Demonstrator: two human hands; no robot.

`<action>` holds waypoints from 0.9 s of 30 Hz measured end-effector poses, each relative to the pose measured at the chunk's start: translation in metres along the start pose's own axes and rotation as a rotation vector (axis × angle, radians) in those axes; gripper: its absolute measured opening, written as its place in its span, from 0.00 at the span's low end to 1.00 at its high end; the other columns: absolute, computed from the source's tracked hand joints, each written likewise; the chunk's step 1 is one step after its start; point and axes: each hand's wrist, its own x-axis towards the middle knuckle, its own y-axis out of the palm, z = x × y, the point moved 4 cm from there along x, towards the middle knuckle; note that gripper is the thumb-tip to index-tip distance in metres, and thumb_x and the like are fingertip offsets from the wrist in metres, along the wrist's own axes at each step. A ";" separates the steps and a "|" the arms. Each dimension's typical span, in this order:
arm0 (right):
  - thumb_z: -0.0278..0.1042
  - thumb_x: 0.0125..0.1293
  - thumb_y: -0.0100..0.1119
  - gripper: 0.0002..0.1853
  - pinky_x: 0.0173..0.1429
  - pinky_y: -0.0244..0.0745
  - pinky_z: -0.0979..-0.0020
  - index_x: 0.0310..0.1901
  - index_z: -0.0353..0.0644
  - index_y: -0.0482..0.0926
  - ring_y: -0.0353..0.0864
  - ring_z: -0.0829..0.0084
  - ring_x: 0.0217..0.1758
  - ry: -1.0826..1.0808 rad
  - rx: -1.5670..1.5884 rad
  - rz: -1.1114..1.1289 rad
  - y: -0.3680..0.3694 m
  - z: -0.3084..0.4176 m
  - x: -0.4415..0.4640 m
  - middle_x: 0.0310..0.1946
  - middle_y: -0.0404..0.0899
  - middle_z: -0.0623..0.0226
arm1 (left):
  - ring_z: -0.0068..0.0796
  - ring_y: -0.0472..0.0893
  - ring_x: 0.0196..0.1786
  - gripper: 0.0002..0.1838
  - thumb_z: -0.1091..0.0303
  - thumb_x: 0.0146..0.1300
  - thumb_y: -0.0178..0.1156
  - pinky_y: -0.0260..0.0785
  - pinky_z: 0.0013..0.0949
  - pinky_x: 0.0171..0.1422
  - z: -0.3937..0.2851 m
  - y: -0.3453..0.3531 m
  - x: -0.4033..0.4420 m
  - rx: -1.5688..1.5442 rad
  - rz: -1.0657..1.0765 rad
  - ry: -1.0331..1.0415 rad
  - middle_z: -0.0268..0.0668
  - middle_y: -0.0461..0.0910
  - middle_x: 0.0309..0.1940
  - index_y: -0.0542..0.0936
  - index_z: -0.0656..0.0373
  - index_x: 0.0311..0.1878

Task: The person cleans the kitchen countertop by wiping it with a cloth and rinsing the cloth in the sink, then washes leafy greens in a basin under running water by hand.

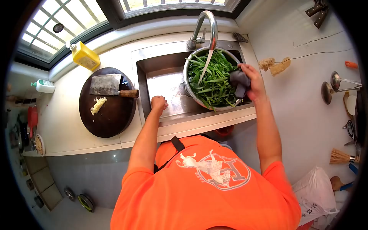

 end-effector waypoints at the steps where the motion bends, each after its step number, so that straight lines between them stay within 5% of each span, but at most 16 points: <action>1: 0.37 0.71 0.63 0.14 0.54 0.79 0.70 0.52 0.39 0.83 0.85 0.72 0.47 0.007 -0.054 -0.008 0.008 0.014 0.008 0.42 0.85 0.63 | 0.36 0.87 0.34 0.15 0.66 0.71 0.51 0.77 0.36 0.33 0.002 0.000 0.002 -0.061 0.007 -0.023 0.44 0.85 0.40 0.79 0.66 0.52; 7: 0.36 0.69 0.65 0.20 0.51 0.79 0.73 0.57 0.31 0.81 0.83 0.75 0.41 -0.302 -0.675 0.098 0.099 0.072 0.052 0.42 0.86 0.62 | 0.37 0.86 0.32 0.13 0.68 0.70 0.51 0.79 0.36 0.32 -0.011 0.001 0.018 -0.214 0.041 -0.093 0.45 0.84 0.39 0.78 0.67 0.50; 16: 0.35 0.72 0.62 0.16 0.47 0.78 0.74 0.50 0.30 0.84 0.81 0.80 0.39 -0.347 -1.004 0.077 0.129 0.079 0.057 0.38 0.87 0.66 | 0.39 0.86 0.33 0.12 0.69 0.69 0.51 0.79 0.37 0.34 -0.009 -0.004 0.038 -0.199 0.083 -0.098 0.46 0.84 0.38 0.78 0.67 0.49; 22: 0.37 0.68 0.61 0.16 0.47 0.77 0.59 0.43 0.28 0.85 0.84 0.57 0.34 -0.333 -1.114 0.077 0.154 0.076 0.067 0.31 0.84 0.46 | 0.43 0.87 0.37 0.13 0.69 0.70 0.51 0.82 0.41 0.39 -0.005 -0.001 0.049 -0.315 0.079 -0.157 0.50 0.84 0.41 0.77 0.69 0.49; 26: 0.37 0.67 0.60 0.15 0.47 0.78 0.57 0.40 0.29 0.85 0.84 0.44 0.38 -0.658 -1.167 0.269 0.195 0.058 0.086 0.36 0.85 0.41 | 0.48 0.86 0.45 0.14 0.70 0.70 0.50 0.83 0.45 0.47 -0.021 0.007 0.050 -0.449 0.096 -0.195 0.54 0.83 0.47 0.74 0.71 0.52; 27: 0.37 0.68 0.60 0.15 0.50 0.78 0.61 0.45 0.31 0.86 0.86 0.51 0.41 -0.513 -1.097 0.346 0.208 0.056 0.085 0.39 0.85 0.41 | 0.49 0.86 0.47 0.14 0.71 0.70 0.50 0.83 0.46 0.49 -0.032 0.010 0.051 -0.500 0.086 -0.192 0.55 0.82 0.48 0.73 0.71 0.53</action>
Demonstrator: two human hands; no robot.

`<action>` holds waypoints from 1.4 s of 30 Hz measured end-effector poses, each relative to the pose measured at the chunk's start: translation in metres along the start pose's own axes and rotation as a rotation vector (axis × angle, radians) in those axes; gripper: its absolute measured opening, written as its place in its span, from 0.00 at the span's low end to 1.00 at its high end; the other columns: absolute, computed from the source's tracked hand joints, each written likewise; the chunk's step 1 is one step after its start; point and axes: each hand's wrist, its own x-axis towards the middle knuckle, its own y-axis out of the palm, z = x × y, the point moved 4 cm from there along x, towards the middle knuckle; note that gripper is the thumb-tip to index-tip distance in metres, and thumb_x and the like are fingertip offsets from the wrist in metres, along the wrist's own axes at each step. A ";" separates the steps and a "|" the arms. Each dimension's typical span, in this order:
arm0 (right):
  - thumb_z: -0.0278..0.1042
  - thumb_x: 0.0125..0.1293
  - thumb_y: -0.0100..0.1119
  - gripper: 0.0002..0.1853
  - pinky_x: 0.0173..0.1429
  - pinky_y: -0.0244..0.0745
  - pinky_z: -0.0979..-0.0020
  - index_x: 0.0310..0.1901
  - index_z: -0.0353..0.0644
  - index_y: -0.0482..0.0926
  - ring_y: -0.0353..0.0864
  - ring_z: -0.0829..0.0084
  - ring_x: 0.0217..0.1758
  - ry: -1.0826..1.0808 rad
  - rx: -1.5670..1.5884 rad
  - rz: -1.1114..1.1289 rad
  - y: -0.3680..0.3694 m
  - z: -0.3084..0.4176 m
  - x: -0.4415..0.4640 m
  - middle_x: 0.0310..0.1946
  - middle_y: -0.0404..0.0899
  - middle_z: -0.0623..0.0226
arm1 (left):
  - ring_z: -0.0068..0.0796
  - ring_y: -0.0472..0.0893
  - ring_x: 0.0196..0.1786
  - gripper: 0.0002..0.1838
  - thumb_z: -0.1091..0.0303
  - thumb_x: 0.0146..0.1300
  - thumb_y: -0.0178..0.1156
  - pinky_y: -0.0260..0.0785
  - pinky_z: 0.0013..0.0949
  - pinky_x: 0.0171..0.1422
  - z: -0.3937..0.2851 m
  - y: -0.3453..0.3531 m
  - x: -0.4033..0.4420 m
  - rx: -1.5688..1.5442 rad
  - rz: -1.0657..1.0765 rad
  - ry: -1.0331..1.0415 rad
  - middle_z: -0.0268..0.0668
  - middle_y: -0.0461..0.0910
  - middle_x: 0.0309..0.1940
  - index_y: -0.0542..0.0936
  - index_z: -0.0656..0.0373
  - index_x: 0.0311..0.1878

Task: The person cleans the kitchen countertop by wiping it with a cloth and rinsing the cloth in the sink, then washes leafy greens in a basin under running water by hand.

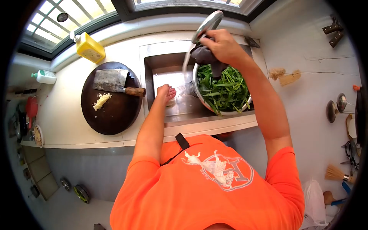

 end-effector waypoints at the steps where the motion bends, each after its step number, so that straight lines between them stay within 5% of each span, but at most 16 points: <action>1: 0.37 0.68 0.61 0.16 0.51 0.78 0.62 0.47 0.31 0.85 0.86 0.55 0.41 0.069 0.097 0.059 0.005 -0.002 0.004 0.40 0.86 0.44 | 0.51 0.85 0.49 0.15 0.71 0.70 0.49 0.83 0.50 0.53 -0.007 0.008 -0.001 -0.054 0.018 0.009 0.57 0.81 0.49 0.72 0.72 0.53; 5: 0.37 0.70 0.61 0.17 0.49 0.77 0.67 0.49 0.29 0.84 0.85 0.69 0.42 0.031 0.254 -0.045 0.009 -0.022 -0.011 0.40 0.87 0.55 | 0.50 0.85 0.45 0.12 0.72 0.69 0.50 0.84 0.50 0.50 -0.027 0.030 0.022 -0.162 0.036 0.049 0.57 0.81 0.46 0.72 0.72 0.50; 8: 0.38 0.72 0.61 0.16 0.49 0.78 0.68 0.46 0.30 0.85 0.85 0.72 0.42 0.380 0.785 -0.041 0.018 -0.050 -0.046 0.41 0.87 0.60 | 0.37 0.78 0.30 0.06 0.73 0.71 0.50 0.81 0.39 0.35 -0.042 0.047 0.039 -0.360 0.019 0.094 0.44 0.77 0.33 0.73 0.67 0.43; 12: 0.40 0.76 0.57 0.17 0.58 0.80 0.65 0.53 0.33 0.82 0.86 0.67 0.50 0.542 1.250 0.002 0.043 -0.082 -0.088 0.46 0.86 0.57 | 0.30 0.72 0.24 0.08 0.68 0.74 0.53 0.67 0.31 0.26 -0.053 0.065 0.048 -0.226 0.032 0.137 0.38 0.73 0.28 0.75 0.62 0.38; 15: 0.38 0.76 0.57 0.16 0.61 0.80 0.64 0.55 0.34 0.80 0.86 0.66 0.51 0.660 1.524 -0.028 0.074 -0.100 -0.103 0.49 0.85 0.58 | 0.25 0.65 0.18 0.13 0.59 0.76 0.56 0.59 0.35 0.22 -0.066 0.094 0.005 -0.252 -0.059 0.084 0.34 0.70 0.23 0.76 0.59 0.39; 19: 0.23 0.66 0.66 0.17 0.54 0.82 0.65 0.55 0.32 0.77 0.86 0.68 0.45 0.596 1.498 -0.093 0.100 -0.099 -0.107 0.48 0.84 0.60 | 0.27 0.66 0.23 0.11 0.60 0.77 0.56 0.63 0.41 0.25 -0.066 0.105 0.007 -0.185 0.111 0.115 0.33 0.73 0.28 0.78 0.57 0.41; 23: 0.17 0.65 0.61 0.16 0.50 0.83 0.68 0.54 0.28 0.76 0.86 0.69 0.43 0.624 1.256 -0.102 0.131 -0.117 -0.097 0.45 0.84 0.58 | 0.25 0.68 0.21 0.08 0.66 0.74 0.58 0.59 0.35 0.22 -0.073 0.109 -0.013 -0.114 0.239 0.349 0.33 0.73 0.25 0.78 0.58 0.38; 25: 0.20 0.68 0.59 0.14 0.52 0.82 0.68 0.54 0.29 0.77 0.85 0.69 0.44 0.630 1.252 -0.107 0.150 -0.125 -0.086 0.45 0.84 0.59 | 0.23 0.68 0.19 0.12 0.63 0.74 0.59 0.56 0.30 0.21 -0.078 0.102 -0.019 0.048 0.331 0.407 0.32 0.72 0.21 0.77 0.59 0.35; 28: 0.24 0.73 0.57 0.09 0.49 0.82 0.70 0.50 0.30 0.79 0.85 0.71 0.42 0.667 1.242 -0.129 0.188 -0.144 -0.063 0.43 0.85 0.61 | 0.23 0.66 0.17 0.19 0.53 0.76 0.55 0.55 0.31 0.20 -0.076 0.084 -0.036 -0.035 0.093 0.401 0.30 0.69 0.17 0.77 0.58 0.34; 29: 0.25 0.73 0.57 0.09 0.48 0.82 0.70 0.50 0.31 0.80 0.85 0.72 0.41 0.684 1.221 -0.129 0.204 -0.153 -0.056 0.42 0.85 0.62 | 0.26 0.73 0.23 0.23 0.45 0.77 0.51 0.63 0.30 0.26 -0.073 0.069 -0.037 0.064 0.134 0.366 0.34 0.77 0.25 0.80 0.57 0.40; 32: 0.36 0.76 0.58 0.13 0.43 0.80 0.70 0.47 0.33 0.81 0.84 0.74 0.39 0.699 1.068 -0.090 0.229 -0.151 -0.032 0.38 0.85 0.65 | 0.29 0.81 0.36 0.24 0.44 0.76 0.50 0.72 0.29 0.37 -0.071 0.061 -0.085 -0.140 0.073 0.222 0.38 0.82 0.38 0.80 0.57 0.49; 33: 0.38 0.76 0.58 0.14 0.44 0.80 0.70 0.47 0.33 0.81 0.84 0.75 0.39 0.707 1.052 -0.059 0.231 -0.144 -0.023 0.38 0.85 0.65 | 0.30 0.82 0.49 0.21 0.50 0.77 0.52 0.76 0.34 0.49 -0.071 0.057 -0.089 -0.196 0.263 0.153 0.39 0.82 0.49 0.77 0.59 0.55; 36: 0.45 0.76 0.60 0.18 0.47 0.77 0.73 0.48 0.34 0.82 0.82 0.77 0.40 0.670 1.048 -0.024 0.255 -0.144 -0.004 0.39 0.84 0.67 | 0.29 0.84 0.46 0.15 0.58 0.77 0.54 0.79 0.40 0.50 -0.058 0.045 -0.057 -0.228 0.407 0.402 0.36 0.83 0.47 0.76 0.57 0.58; 40: 0.28 0.64 0.67 0.14 0.46 0.78 0.71 0.50 0.35 0.82 0.82 0.74 0.40 0.620 0.864 -0.061 0.250 -0.142 0.004 0.39 0.84 0.65 | 0.28 0.86 0.45 0.16 0.70 0.72 0.61 0.85 0.36 0.45 -0.072 0.035 -0.092 0.102 -0.005 0.468 0.39 0.83 0.43 0.74 0.62 0.59; 42: 0.22 0.60 0.66 0.14 0.44 0.78 0.70 0.49 0.35 0.82 0.82 0.74 0.39 0.559 0.755 -0.003 0.246 -0.147 0.004 0.38 0.84 0.64 | 0.24 0.82 0.40 0.15 0.72 0.68 0.67 0.78 0.31 0.43 -0.076 0.024 -0.080 0.122 -0.126 0.635 0.37 0.82 0.38 0.77 0.64 0.54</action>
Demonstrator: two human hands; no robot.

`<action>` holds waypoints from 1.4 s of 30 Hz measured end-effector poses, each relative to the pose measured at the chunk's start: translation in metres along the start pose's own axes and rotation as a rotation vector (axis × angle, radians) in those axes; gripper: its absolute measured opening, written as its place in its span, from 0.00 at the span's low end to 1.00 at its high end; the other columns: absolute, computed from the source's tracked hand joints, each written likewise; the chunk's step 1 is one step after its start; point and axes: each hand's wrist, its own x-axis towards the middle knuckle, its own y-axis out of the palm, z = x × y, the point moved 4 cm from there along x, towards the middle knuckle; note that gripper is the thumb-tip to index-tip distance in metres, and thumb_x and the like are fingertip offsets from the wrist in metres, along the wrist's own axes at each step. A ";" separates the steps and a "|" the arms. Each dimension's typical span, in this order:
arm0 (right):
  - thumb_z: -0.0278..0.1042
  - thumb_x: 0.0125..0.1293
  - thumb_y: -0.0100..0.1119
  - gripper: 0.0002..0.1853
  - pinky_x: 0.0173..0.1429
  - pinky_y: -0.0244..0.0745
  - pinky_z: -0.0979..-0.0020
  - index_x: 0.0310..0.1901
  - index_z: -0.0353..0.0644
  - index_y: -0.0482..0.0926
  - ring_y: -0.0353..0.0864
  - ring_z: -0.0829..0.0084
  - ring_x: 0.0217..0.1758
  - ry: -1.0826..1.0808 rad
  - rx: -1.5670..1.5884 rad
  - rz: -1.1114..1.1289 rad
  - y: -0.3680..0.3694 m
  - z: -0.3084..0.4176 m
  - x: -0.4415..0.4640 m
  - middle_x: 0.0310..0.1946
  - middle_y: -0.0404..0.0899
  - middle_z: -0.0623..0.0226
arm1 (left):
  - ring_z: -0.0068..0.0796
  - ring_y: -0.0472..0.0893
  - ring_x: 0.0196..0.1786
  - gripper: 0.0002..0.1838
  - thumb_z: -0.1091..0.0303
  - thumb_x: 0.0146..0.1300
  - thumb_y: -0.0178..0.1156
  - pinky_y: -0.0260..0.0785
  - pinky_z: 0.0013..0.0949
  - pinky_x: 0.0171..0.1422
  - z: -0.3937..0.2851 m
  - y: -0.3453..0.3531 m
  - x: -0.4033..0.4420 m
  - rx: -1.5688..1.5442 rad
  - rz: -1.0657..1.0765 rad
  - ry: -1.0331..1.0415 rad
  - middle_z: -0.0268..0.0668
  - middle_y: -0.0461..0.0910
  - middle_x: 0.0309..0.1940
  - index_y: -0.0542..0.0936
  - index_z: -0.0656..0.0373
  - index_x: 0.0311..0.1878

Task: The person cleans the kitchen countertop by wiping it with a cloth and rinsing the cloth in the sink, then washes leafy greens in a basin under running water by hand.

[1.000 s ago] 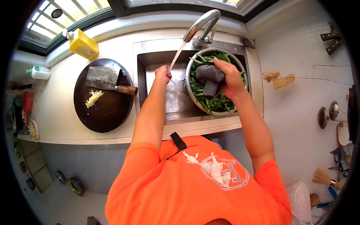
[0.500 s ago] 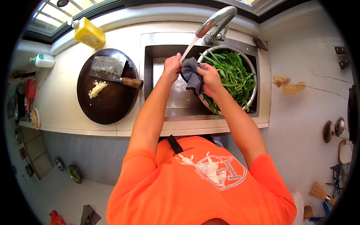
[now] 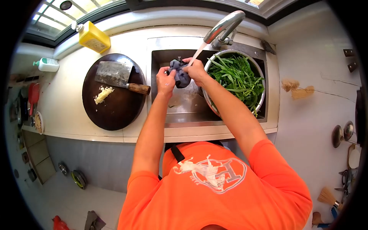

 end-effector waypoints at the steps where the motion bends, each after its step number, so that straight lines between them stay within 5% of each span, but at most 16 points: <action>1: 0.22 0.61 0.65 0.12 0.44 0.78 0.70 0.48 0.34 0.83 0.82 0.74 0.39 -0.036 -0.110 -0.053 -0.003 0.002 0.000 0.37 0.84 0.64 | 0.23 0.80 0.37 0.14 0.70 0.67 0.68 0.76 0.31 0.41 -0.001 -0.003 0.001 0.025 -0.054 0.084 0.37 0.82 0.36 0.79 0.64 0.52; 5: 0.26 0.69 0.59 0.09 0.43 0.77 0.69 0.46 0.33 0.84 0.81 0.73 0.38 -0.058 -0.196 -0.218 -0.013 0.007 0.001 0.35 0.85 0.63 | 0.23 0.74 0.33 0.15 0.60 0.68 0.68 0.69 0.33 0.39 -0.005 -0.008 0.010 0.064 -0.169 0.241 0.35 0.80 0.31 0.81 0.65 0.44; 6: 0.34 0.69 0.60 0.12 0.45 0.77 0.64 0.43 0.32 0.83 0.83 0.67 0.40 -0.075 -0.191 -0.215 -0.012 0.008 0.002 0.36 0.86 0.53 | 0.23 0.74 0.33 0.17 0.57 0.71 0.66 0.69 0.34 0.39 -0.013 -0.005 0.007 0.084 -0.186 0.287 0.35 0.80 0.30 0.81 0.65 0.42; 8: 0.39 0.71 0.61 0.15 0.47 0.76 0.65 0.45 0.32 0.83 0.82 0.68 0.41 -0.032 -0.201 -0.146 -0.013 0.003 -0.001 0.37 0.85 0.56 | 0.23 0.73 0.34 0.21 0.52 0.74 0.61 0.69 0.34 0.40 -0.016 0.003 0.001 -0.025 -0.139 0.145 0.34 0.79 0.29 0.80 0.65 0.38; 9: 0.41 0.73 0.63 0.13 0.48 0.72 0.68 0.46 0.38 0.83 0.76 0.76 0.41 0.009 -0.081 -0.047 -0.008 0.003 -0.001 0.38 0.83 0.70 | 0.23 0.73 0.34 0.24 0.49 0.76 0.58 0.69 0.34 0.40 -0.009 0.005 0.009 0.024 -0.101 0.123 0.34 0.79 0.28 0.79 0.64 0.34; 12: 0.43 0.73 0.62 0.12 0.46 0.76 0.70 0.46 0.43 0.84 0.80 0.77 0.39 0.201 0.235 0.251 -0.004 -0.013 -0.001 0.38 0.83 0.73 | 0.27 0.76 0.34 0.26 0.43 0.74 0.58 0.72 0.36 0.42 0.009 0.022 0.015 -0.013 0.036 0.012 0.36 0.79 0.30 0.79 0.61 0.35; 14: 0.39 0.73 0.63 0.09 0.45 0.78 0.70 0.43 0.43 0.83 0.83 0.76 0.39 0.209 0.321 0.243 -0.002 0.001 -0.008 0.38 0.83 0.72 | 0.26 0.77 0.45 0.16 0.58 0.69 0.66 0.74 0.34 0.50 0.019 0.028 0.020 0.118 0.018 0.160 0.38 0.79 0.42 0.79 0.61 0.49; 17: 0.31 0.71 0.64 0.05 0.44 0.78 0.69 0.42 0.40 0.83 0.83 0.75 0.40 0.169 0.208 0.173 -0.026 -0.018 0.009 0.38 0.84 0.68 | 0.22 0.77 0.43 0.17 0.72 0.63 0.69 0.74 0.29 0.46 0.000 0.028 0.003 -0.115 0.150 0.169 0.35 0.78 0.42 0.76 0.61 0.53; 20: 0.27 0.68 0.64 0.04 0.44 0.78 0.70 0.41 0.37 0.83 0.83 0.74 0.37 0.112 0.242 0.116 -0.025 -0.013 0.012 0.37 0.85 0.67 | 0.24 0.80 0.44 0.19 0.74 0.62 0.69 0.75 0.29 0.47 0.018 0.020 0.012 -0.155 0.018 0.004 0.37 0.82 0.44 0.77 0.64 0.56; 22: 0.24 0.63 0.65 0.07 0.48 0.78 0.72 0.42 0.36 0.82 0.83 0.74 0.40 0.152 0.264 0.139 -0.023 -0.010 0.004 0.36 0.85 0.66 | 0.26 0.83 0.42 0.12 0.73 0.62 0.70 0.77 0.32 0.48 0.031 0.017 0.018 -0.436 -0.158 -0.099 0.38 0.84 0.40 0.81 0.64 0.47; 24: 0.23 0.60 0.66 0.11 0.48 0.77 0.71 0.44 0.34 0.80 0.82 0.73 0.41 -0.002 0.310 0.065 -0.018 -0.007 -0.001 0.39 0.84 0.65 | 0.30 0.84 0.43 0.10 0.67 0.67 0.67 0.77 0.34 0.51 0.039 0.027 0.018 -0.627 -0.131 -0.182 0.38 0.85 0.40 0.82 0.62 0.45; 28: 0.25 0.62 0.68 0.16 0.52 0.78 0.69 0.51 0.32 0.79 0.82 0.72 0.44 -0.139 0.110 0.019 0.005 0.005 -0.036 0.44 0.83 0.63 | 0.38 0.85 0.46 0.24 0.47 0.80 0.42 0.78 0.45 0.57 0.063 0.057 0.025 -0.899 0.195 -0.504 0.40 0.86 0.45 0.81 0.56 0.50; 33: 0.34 0.66 0.70 0.12 0.42 0.72 0.70 0.37 0.36 0.76 0.73 0.77 0.34 -0.296 -0.291 0.020 0.036 0.036 -0.095 0.30 0.79 0.65 | 0.33 0.76 0.24 0.32 0.42 0.79 0.44 0.72 0.38 0.29 0.083 0.051 0.064 -0.715 0.053 -0.505 0.38 0.79 0.21 0.79 0.57 0.28; 37: 0.50 0.76 0.54 0.21 0.43 0.74 0.45 0.40 0.36 0.82 0.81 0.34 0.41 -0.460 -0.514 -0.129 0.035 0.032 -0.065 0.35 0.82 0.37 | 0.33 0.79 0.29 0.23 0.42 0.72 0.57 0.73 0.39 0.36 0.096 0.064 0.061 -0.836 0.130 -0.506 0.35 0.80 0.26 0.80 0.53 0.32; 40: 0.50 0.75 0.53 0.21 0.41 0.72 0.44 0.37 0.36 0.79 0.80 0.34 0.39 -0.314 -0.815 -0.205 0.002 0.009 -0.001 0.33 0.82 0.38 | 0.34 0.83 0.37 0.21 0.45 0.73 0.58 0.77 0.38 0.47 0.007 0.063 -0.018 -0.908 0.143 -0.670 0.37 0.85 0.38 0.81 0.56 0.43; 42: 0.50 0.76 0.53 0.21 0.41 0.70 0.44 0.37 0.36 0.77 0.78 0.33 0.38 -0.377 -0.666 -0.171 -0.009 0.009 0.015 0.32 0.81 0.39 | 0.36 0.85 0.46 0.21 0.49 0.78 0.50 0.77 0.40 0.57 0.039 0.070 -0.002 -1.033 0.243 -0.483 0.38 0.87 0.45 0.82 0.56 0.46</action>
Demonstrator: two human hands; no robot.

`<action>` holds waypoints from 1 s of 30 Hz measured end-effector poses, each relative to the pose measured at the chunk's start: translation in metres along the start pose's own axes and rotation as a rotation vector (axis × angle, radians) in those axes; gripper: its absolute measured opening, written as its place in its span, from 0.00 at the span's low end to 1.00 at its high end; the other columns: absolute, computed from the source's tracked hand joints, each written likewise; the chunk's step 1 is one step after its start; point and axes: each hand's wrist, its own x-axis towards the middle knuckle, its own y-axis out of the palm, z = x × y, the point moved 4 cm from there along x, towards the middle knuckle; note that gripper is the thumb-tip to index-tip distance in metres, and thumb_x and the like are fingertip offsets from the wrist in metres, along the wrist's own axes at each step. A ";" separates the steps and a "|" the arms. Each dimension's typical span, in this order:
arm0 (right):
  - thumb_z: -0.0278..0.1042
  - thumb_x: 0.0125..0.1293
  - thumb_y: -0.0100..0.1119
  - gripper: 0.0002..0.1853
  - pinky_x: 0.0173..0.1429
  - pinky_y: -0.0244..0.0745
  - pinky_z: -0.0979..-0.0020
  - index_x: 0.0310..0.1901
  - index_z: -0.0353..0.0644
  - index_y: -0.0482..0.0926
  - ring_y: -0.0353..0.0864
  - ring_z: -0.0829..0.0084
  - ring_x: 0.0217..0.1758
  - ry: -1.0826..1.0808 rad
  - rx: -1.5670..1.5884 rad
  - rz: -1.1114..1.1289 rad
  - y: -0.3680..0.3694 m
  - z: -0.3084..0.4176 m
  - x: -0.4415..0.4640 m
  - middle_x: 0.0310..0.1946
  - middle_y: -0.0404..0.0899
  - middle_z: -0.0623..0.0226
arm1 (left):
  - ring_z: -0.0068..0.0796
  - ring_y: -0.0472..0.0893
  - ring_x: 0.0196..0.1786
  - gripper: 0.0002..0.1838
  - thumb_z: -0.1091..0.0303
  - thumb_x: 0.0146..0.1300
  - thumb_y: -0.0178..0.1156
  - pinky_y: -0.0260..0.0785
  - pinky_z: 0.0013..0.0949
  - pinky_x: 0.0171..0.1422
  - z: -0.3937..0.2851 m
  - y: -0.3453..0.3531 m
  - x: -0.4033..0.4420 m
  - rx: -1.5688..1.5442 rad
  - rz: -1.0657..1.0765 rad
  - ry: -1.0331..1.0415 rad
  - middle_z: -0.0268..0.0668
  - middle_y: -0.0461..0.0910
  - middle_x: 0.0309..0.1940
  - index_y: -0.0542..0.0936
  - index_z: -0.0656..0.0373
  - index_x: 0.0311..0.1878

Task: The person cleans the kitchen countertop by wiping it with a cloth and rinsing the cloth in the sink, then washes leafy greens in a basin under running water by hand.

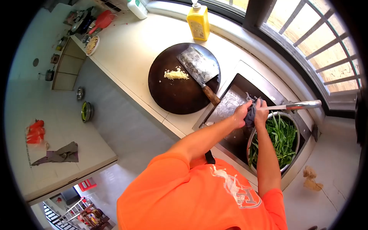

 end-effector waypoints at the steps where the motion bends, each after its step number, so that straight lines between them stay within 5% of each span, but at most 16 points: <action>1: 0.45 0.75 0.56 0.18 0.39 0.71 0.50 0.37 0.35 0.75 0.79 0.43 0.32 -0.025 -0.024 -0.030 0.000 0.003 0.002 0.29 0.80 0.45 | 0.37 0.85 0.47 0.22 0.46 0.77 0.50 0.77 0.42 0.58 -0.008 -0.009 0.007 0.028 -0.001 0.085 0.40 0.87 0.45 0.82 0.56 0.46; 2: 0.43 0.75 0.57 0.17 0.39 0.71 0.54 0.36 0.35 0.75 0.77 0.52 0.32 -0.013 0.098 0.026 0.000 0.001 -0.007 0.29 0.79 0.50 | 0.39 0.85 0.47 0.24 0.44 0.76 0.50 0.77 0.43 0.58 -0.008 -0.020 0.011 0.047 -0.010 0.160 0.41 0.86 0.45 0.82 0.57 0.46; 6: 0.34 0.74 0.61 0.13 0.38 0.69 0.70 0.32 0.36 0.73 0.70 0.79 0.35 -0.023 0.354 0.103 -0.010 0.066 -0.059 0.29 0.76 0.71 | 0.42 0.83 0.43 0.33 0.33 0.72 0.48 0.77 0.46 0.53 -0.003 -0.037 0.020 -0.061 -0.030 -0.094 0.43 0.85 0.40 0.81 0.59 0.46; 9: 0.35 0.70 0.65 0.11 0.43 0.74 0.65 0.37 0.34 0.80 0.80 0.67 0.37 -0.166 0.427 0.045 0.007 0.084 -0.095 0.32 0.82 0.56 | 0.42 0.78 0.28 0.33 0.33 0.73 0.47 0.75 0.49 0.34 0.005 -0.093 0.083 0.063 -0.254 -0.064 0.42 0.79 0.26 0.77 0.59 0.38; 10: 0.35 0.70 0.66 0.10 0.45 0.75 0.63 0.38 0.35 0.81 0.84 0.62 0.38 -0.306 0.328 -0.027 0.008 0.094 -0.099 0.34 0.83 0.51 | 0.41 0.76 0.24 0.30 0.35 0.73 0.49 0.73 0.47 0.29 0.003 -0.083 0.081 -0.081 -0.013 -0.143 0.41 0.78 0.23 0.75 0.56 0.33; 11: 0.38 0.71 0.63 0.13 0.44 0.77 0.55 0.35 0.35 0.81 0.86 0.47 0.38 -0.059 0.252 0.064 0.004 0.098 -0.098 0.32 0.83 0.43 | 0.39 0.77 0.25 0.28 0.37 0.73 0.51 0.72 0.46 0.29 0.006 -0.092 0.102 -0.106 0.288 -0.108 0.40 0.78 0.23 0.75 0.54 0.32; 12: 0.44 0.73 0.60 0.18 0.40 0.76 0.49 0.33 0.36 0.83 0.83 0.37 0.36 -0.076 0.103 0.017 0.002 0.093 -0.085 0.29 0.82 0.39 | 0.38 0.78 0.27 0.25 0.40 0.74 0.52 0.74 0.45 0.32 0.000 -0.076 0.083 -0.064 0.230 -0.070 0.39 0.79 0.26 0.76 0.53 0.33; 16: 0.48 0.74 0.57 0.23 0.34 0.69 0.48 0.30 0.33 0.81 0.79 0.38 0.28 -0.046 -0.060 -0.091 0.004 0.022 -0.016 0.25 0.78 0.40 | 0.35 0.84 0.36 0.21 0.46 0.75 0.54 0.78 0.41 0.47 -0.008 0.004 -0.003 0.005 -0.105 -0.010 0.37 0.86 0.36 0.82 0.54 0.38; 17: 0.46 0.74 0.56 0.22 0.35 0.70 0.50 0.29 0.34 0.78 0.77 0.41 0.27 -0.053 -0.139 -0.073 0.003 0.006 -0.006 0.24 0.77 0.41 | 0.37 0.85 0.42 0.22 0.48 0.76 0.53 0.77 0.38 0.56 -0.006 0.003 -0.010 0.003 -0.042 -0.044 0.39 0.88 0.43 0.84 0.57 0.44; 20: 0.38 0.72 0.59 0.13 0.40 0.72 0.58 0.41 0.33 0.73 0.73 0.58 0.30 -0.197 0.095 -0.054 -0.011 0.014 -0.004 0.28 0.76 0.53 | 0.36 0.85 0.45 0.23 0.46 0.76 0.52 0.76 0.41 0.59 -0.013 -0.014 -0.007 0.010 -0.002 0.152 0.39 0.88 0.44 0.84 0.57 0.47; 21: 0.34 0.71 0.59 0.11 0.41 0.73 0.57 0.43 0.33 0.73 0.76 0.55 0.32 -0.100 0.214 0.036 -0.018 0.026 -0.013 0.31 0.77 0.51 | 0.37 0.85 0.47 0.26 0.42 0.76 0.49 0.75 0.44 0.62 -0.014 -0.024 -0.010 0.045 -0.073 0.104 0.40 0.87 0.44 0.84 0.55 0.47; 22: 0.30 0.70 0.59 0.10 0.43 0.73 0.55 0.45 0.33 0.72 0.79 0.52 0.35 -0.001 0.332 0.119 -0.019 0.037 -0.025 0.33 0.78 0.50 | 0.37 0.85 0.47 0.27 0.41 0.76 0.47 0.75 0.43 0.61 -0.013 -0.025 -0.018 0.102 -0.154 0.008 0.40 0.87 0.43 0.83 0.56 0.47; 24: 0.26 0.69 0.58 0.10 0.49 0.75 0.63 0.49 0.34 0.74 0.79 0.64 0.42 -0.175 0.393 0.029 -0.011 0.050 -0.056 0.39 0.79 0.57 | 0.37 0.85 0.47 0.31 0.39 0.77 0.43 0.77 0.42 0.58 -0.012 -0.018 -0.036 0.221 -0.315 -0.177 0.40 0.87 0.41 0.83 0.58 0.46; 26: 0.24 0.68 0.59 0.10 0.50 0.76 0.67 0.50 0.34 0.76 0.79 0.70 0.41 0.004 0.483 0.066 -0.007 0.074 -0.090 0.40 0.82 0.59 | 0.42 0.81 0.36 0.33 0.34 0.75 0.42 0.78 0.45 0.49 0.004 -0.051 0.007 -0.047 -0.029 -0.110 0.40 0.82 0.32 0.81 0.57 0.43; 28: 0.31 0.68 0.66 0.08 0.39 0.74 0.66 0.35 0.35 0.80 0.77 0.71 0.31 -0.014 0.290 0.133 -0.005 0.094 -0.114 0.27 0.80 0.61 | 0.38 0.78 0.29 0.30 0.37 0.75 0.45 0.77 0.42 0.38 -0.004 -0.054 0.026 -0.073 0.005 -0.169 0.39 0.78 0.26 0.79 0.55 0.37; 30: 0.36 0.68 0.67 0.13 0.32 0.70 0.62 0.31 0.36 0.78 0.72 0.60 0.23 -0.229 0.104 -0.008 -0.002 0.101 -0.111 0.21 0.75 0.53 | 0.36 0.76 0.26 0.27 0.39 0.74 0.47 0.74 0.40 0.32 -0.005 -0.059 0.047 -0.085 0.119 -0.138 0.38 0.75 0.24 0.78 0.54 0.34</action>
